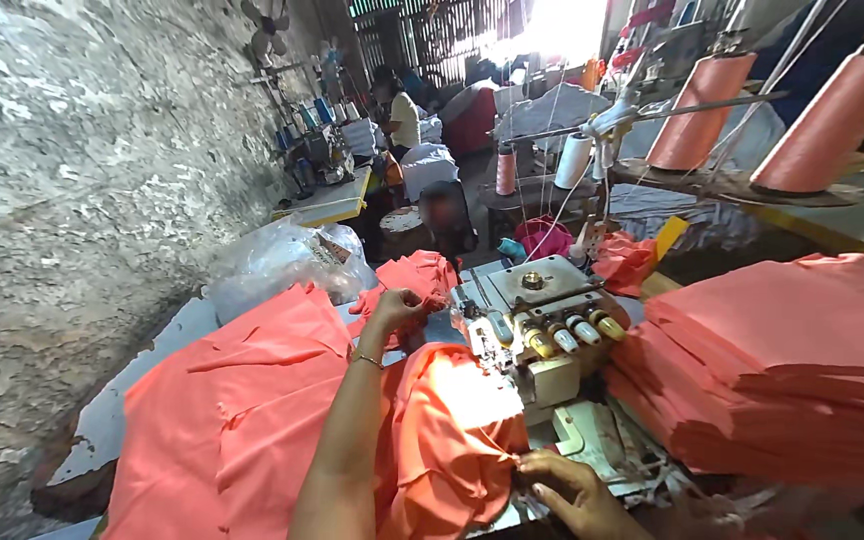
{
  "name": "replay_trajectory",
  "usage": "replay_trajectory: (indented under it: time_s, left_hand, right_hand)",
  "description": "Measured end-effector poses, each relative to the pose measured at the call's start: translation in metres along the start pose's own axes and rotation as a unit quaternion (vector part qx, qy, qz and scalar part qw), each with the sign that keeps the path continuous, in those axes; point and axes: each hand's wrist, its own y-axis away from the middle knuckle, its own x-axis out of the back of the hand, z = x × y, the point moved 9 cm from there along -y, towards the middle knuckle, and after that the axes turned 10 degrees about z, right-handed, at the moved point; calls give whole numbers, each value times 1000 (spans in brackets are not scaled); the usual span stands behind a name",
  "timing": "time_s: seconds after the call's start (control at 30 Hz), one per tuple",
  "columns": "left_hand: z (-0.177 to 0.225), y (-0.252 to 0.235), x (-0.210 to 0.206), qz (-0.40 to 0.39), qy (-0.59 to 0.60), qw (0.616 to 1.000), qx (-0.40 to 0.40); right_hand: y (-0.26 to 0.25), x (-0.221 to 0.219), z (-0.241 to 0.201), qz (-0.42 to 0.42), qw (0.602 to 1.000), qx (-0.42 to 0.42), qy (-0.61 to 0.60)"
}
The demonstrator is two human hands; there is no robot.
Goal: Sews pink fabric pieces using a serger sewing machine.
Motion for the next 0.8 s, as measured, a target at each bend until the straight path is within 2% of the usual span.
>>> replay_trajectory:
  time_s: [0.13, 0.37, 0.43, 0.53, 0.6, 0.67, 0.73, 0.8]
  left_hand:
    - [0, 2, 2, 1, -44, 999, -1]
    - [-9, 3, 1, 9, 12, 999, 40]
    - [-9, 7, 18, 83, 30, 994, 62]
    - [-3, 32, 70, 290, 57, 951, 87]
    - [16, 57, 98, 358, 46, 932, 43]
    - [51, 93, 106, 357, 19, 932, -64]
    - [89, 144, 92, 318, -10, 930, -185]
    - [122, 207, 58, 260, 14, 925, -277]
  right_hand:
    - [0, 0, -1, -1, 1000, 9, 6]
    - [1, 0, 0, -1, 1000, -2, 10]
    - [1, 0, 1, 0, 1000, -8, 3]
    - [2, 10, 10, 38, 989, -112, -85]
    - [3, 23, 20, 115, 961, -198, -155]
    - [6, 32, 22, 186, 939, -234, -170]
    - [4, 35, 1, 226, 950, -196, -85]
    - [-2, 26, -40, 224, 969, -101, -20]
